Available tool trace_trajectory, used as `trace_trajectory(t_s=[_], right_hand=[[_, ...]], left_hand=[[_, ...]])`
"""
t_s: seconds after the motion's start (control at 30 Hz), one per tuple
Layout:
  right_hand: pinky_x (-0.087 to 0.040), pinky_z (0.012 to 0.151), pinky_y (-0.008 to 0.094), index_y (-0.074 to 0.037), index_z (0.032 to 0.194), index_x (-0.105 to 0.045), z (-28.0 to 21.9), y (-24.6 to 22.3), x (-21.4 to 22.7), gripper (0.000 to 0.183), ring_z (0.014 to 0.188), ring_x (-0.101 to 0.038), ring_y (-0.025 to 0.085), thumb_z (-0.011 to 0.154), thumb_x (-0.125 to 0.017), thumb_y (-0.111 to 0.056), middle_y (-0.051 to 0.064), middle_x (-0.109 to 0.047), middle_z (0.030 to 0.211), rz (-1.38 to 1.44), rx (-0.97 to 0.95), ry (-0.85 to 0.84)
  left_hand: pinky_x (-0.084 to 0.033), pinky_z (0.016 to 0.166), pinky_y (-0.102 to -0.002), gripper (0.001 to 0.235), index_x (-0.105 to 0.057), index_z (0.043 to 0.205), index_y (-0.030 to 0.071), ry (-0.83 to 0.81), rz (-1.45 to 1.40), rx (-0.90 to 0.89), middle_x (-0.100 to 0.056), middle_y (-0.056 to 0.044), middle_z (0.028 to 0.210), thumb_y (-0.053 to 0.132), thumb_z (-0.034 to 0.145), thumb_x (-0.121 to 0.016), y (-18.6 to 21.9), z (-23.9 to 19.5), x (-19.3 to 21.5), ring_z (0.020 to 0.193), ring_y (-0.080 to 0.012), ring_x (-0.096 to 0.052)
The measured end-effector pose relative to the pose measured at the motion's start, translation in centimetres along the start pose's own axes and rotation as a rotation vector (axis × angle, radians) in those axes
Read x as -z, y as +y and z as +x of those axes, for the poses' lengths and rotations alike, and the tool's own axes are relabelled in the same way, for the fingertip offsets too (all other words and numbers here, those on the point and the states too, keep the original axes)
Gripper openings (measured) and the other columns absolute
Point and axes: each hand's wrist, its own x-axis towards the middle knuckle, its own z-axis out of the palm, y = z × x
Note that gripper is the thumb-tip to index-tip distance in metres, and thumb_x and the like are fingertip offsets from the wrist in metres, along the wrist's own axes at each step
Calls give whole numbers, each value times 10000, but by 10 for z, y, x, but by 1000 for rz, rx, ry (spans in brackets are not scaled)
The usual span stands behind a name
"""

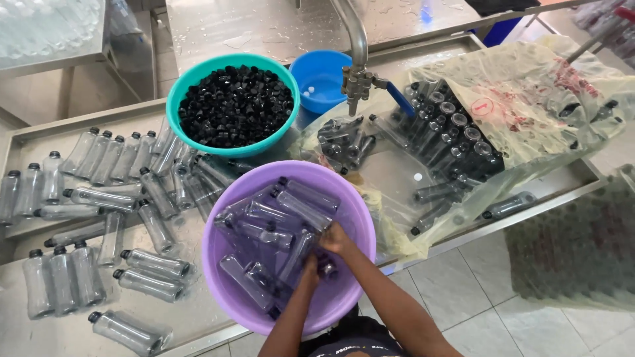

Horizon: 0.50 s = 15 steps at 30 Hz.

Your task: The person washes clear plastic bottles by hand in a purple basin filled with water. They repeatedly pick up bottles, shake them in the water, and place them back into the basin. The workspace includes a stainless steel counter with a sink, a bowl of black caps, and other bottles.

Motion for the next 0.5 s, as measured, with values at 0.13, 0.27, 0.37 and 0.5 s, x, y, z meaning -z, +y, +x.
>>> trace_trajectory(t_s=[0.13, 0.27, 0.37, 0.5], right_hand=[[-478, 1030, 565, -52, 1294, -728, -46, -6, 22, 445, 1331, -537, 457, 1050, -543, -375, 251, -616, 1385, -268, 256, -16], [-408, 1150, 594, -69, 1332, -697, -86, -15, 50, 413, 1468, -434, 479, 1099, -485, -336, 250, -544, 1517, -533, 501, -49], [-362, 1230, 614, -80, 1357, -677, -125, -18, 61, 396, 1560, -365, 495, 1132, -447, -310, 250, -496, 1604, -718, 674, -72], [-364, 1261, 573, -46, 1662, -376, -136, -26, 78, 577, 1529, -405, 510, 1167, -353, -340, 300, -341, 1678, -541, 531, -116]], left_hand=[[-561, 990, -451, 440, -602, 1392, -64, -256, -238, -92, -655, -207, 1252, 76, 976, -619, 14, 1, -9, 1159, -363, -674], [-512, 839, -161, 341, -739, 1020, 3, -600, -206, -423, -723, -90, 954, 284, 1150, -595, 64, -68, -16, 899, -155, -716], [-598, 905, -321, 651, -857, 984, 205, -599, 638, -1079, -824, 21, 940, 812, 838, -675, 47, 16, -32, 954, -214, -797], [-608, 957, -337, 420, -755, 1097, 10, -703, -106, -305, -780, -160, 1011, 424, 1051, -704, 59, -42, -40, 964, -274, -782]])
